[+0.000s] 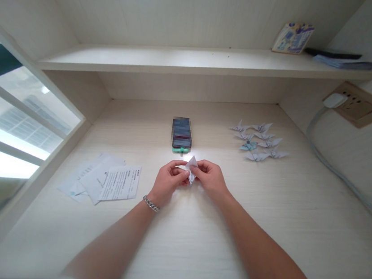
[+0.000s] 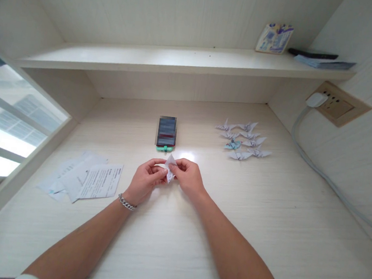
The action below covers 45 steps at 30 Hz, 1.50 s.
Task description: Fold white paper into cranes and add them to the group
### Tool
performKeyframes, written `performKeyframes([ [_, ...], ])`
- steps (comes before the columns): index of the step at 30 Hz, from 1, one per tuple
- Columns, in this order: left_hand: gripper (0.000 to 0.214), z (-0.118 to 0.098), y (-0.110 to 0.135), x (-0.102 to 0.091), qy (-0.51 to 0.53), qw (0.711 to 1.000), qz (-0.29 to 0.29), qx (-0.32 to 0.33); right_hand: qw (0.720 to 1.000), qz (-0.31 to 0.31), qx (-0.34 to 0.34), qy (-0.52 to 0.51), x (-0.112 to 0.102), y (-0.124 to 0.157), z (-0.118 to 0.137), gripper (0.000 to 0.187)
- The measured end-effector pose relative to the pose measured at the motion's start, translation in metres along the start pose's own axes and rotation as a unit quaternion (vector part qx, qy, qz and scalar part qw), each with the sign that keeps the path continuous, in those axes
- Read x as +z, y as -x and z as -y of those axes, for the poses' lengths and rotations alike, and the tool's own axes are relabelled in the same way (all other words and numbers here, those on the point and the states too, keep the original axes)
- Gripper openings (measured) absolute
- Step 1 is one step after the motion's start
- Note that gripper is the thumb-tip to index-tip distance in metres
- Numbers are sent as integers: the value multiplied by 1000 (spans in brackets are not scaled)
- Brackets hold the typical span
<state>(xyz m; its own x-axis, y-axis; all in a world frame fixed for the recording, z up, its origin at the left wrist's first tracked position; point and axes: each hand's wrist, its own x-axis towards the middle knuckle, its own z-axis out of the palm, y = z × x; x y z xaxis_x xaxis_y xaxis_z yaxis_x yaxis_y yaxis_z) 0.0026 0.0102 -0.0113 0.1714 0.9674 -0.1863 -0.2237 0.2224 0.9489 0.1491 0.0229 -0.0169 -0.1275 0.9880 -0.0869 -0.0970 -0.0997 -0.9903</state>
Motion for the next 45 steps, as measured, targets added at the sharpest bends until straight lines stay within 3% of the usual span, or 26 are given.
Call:
performKeyframes([
  [9, 39, 2, 0, -2, -51, 998, 22, 30, 1000, 7, -12, -12, 2, 2, 1, 26],
  [23, 42, 0, 3, 5, -47, 998, 2, 42, 996, -74, -56, 15, 8, 3, 3, 23],
  [34, 40, 3, 6, 10, 43, 998, 38, -40, 993, -104, -60, -12, 5, 2, 1, 23],
  [45, 35, 10, 3, 7, 4, 999, 35, -31, 993, -106, -58, 13, 4, 2, 3, 25],
])
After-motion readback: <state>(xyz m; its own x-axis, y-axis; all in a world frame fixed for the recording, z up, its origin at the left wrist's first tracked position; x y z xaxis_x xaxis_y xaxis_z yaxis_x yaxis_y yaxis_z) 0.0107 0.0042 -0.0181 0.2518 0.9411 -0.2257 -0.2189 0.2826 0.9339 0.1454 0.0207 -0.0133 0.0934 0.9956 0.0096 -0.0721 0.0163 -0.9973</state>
